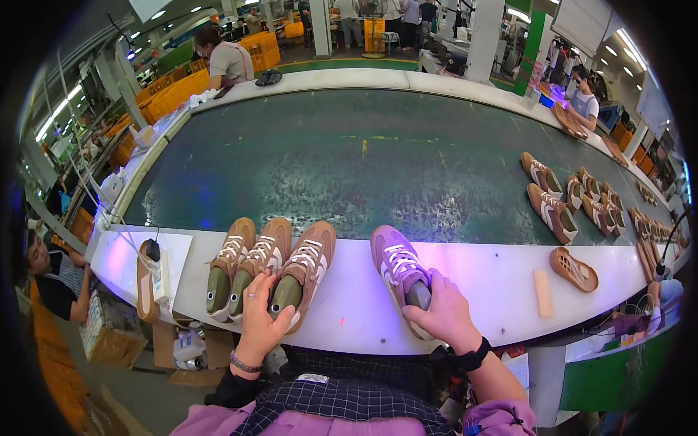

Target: The recorder picks up finished sneakers with shoe lasts from a conveyor belt, inspects them for quality, and places them back onto the belt.

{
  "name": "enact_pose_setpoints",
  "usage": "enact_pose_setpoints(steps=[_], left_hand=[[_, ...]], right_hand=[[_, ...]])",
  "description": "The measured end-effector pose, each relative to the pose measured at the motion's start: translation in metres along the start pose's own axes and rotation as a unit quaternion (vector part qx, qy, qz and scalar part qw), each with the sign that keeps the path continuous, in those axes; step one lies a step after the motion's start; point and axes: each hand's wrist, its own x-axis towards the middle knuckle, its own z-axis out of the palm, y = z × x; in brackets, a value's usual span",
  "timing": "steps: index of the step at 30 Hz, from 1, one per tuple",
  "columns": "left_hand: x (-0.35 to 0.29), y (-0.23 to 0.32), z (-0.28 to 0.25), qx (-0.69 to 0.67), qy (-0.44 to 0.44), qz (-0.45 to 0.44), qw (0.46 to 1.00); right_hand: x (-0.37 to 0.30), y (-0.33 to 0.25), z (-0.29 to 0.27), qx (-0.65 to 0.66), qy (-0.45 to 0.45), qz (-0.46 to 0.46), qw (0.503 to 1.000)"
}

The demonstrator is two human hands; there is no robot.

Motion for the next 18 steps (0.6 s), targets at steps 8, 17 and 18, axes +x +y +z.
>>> enact_pose_setpoints(steps=[8, 17, 18], left_hand=[[0.014, 0.004, 0.007, -0.053, -0.105, -0.062, 0.991], [0.036, -0.026, 0.021, -0.304, -0.166, -0.149, 0.926], [0.035, -0.026, 0.021, -0.305, -0.163, -0.14, 0.928]], right_hand=[[0.004, 0.001, -0.002, 0.11, -0.032, 0.024, 0.993], [0.013, 0.011, -0.002, 0.391, -0.078, 0.059, 0.915], [0.013, 0.016, 0.0, 0.533, -0.102, 0.077, 0.837]])
